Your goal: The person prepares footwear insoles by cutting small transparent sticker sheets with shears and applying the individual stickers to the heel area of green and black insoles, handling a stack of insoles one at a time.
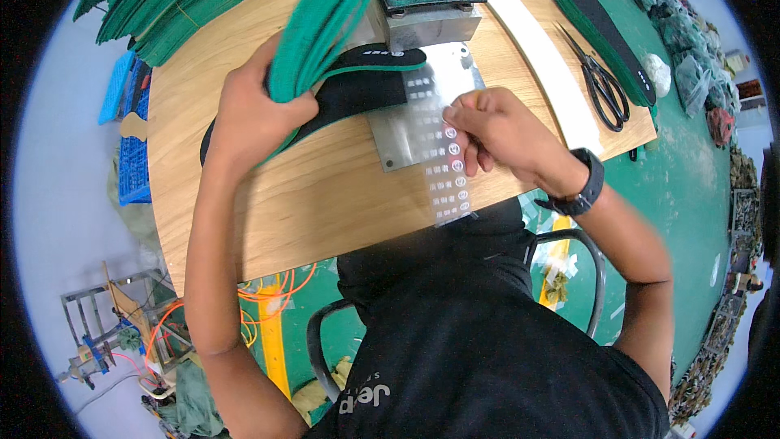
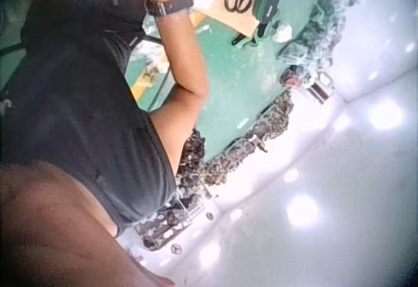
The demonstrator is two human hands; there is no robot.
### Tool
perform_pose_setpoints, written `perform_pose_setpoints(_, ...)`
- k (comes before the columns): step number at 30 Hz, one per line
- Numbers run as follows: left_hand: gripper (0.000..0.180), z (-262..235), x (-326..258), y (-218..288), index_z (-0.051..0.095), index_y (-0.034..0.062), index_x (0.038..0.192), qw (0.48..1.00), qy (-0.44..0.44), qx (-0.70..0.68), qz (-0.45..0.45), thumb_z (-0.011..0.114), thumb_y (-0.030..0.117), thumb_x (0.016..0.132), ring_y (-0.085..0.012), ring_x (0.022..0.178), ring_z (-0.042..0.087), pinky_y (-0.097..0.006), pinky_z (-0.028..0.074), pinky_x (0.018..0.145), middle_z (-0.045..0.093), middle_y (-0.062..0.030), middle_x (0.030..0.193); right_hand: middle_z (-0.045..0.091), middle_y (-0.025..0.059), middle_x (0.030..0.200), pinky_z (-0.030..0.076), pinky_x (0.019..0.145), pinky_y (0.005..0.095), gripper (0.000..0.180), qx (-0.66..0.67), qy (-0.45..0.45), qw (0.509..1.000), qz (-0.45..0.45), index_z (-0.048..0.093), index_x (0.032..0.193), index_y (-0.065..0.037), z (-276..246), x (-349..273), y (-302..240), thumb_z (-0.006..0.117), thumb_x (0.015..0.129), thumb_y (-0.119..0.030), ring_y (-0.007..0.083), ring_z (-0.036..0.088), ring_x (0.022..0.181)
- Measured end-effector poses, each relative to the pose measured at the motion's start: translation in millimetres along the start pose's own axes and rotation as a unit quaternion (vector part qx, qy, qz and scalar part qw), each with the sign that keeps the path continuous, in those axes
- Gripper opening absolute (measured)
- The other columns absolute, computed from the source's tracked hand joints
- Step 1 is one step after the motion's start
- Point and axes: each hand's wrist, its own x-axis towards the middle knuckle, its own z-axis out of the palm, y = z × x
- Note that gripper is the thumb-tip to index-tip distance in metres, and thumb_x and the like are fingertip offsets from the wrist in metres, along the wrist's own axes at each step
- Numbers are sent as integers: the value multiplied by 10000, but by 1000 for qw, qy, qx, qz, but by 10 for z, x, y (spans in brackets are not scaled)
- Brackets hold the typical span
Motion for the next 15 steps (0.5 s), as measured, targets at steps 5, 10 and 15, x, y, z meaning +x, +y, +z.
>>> perform_pose_setpoints(5, 332, -49, -92, -121, 612, -10, 954, 992, 97, -81, -16, 707, 124, 665, -105, 761, 577, -275, 472, 733, 654, -60, 852, 613, 113, 605, 403, 368, 229, 246, -57, -16, 998, -3, 579, 732, 20, 60, 240, -128, 523, 892, -157, 161, 584, 443)
perform_pose_setpoints(10, 288, -69, -101, -209, 621, -4, 916, 988, 123, -98, -14, 713, 106, 666, -99, 721, 583, -270, 484, 696, 654, -48, 823, 605, 114, 574, 394, 352, 229, 263, -91, -9, 996, 10, 585, 706, 19, 69, 270, -139, 544, 891, -164, 161, 584, 433)
perform_pose_setpoints(15, 279, -73, -105, -195, 619, -4, 907, 988, 120, -94, -10, 713, 99, 666, -95, 716, 582, -266, 487, 690, 654, -46, 820, 608, 117, 562, 393, 349, 228, 265, -97, -11, 995, 0, 595, 717, 20, 51, 285, -108, 541, 893, -171, 150, 576, 422)
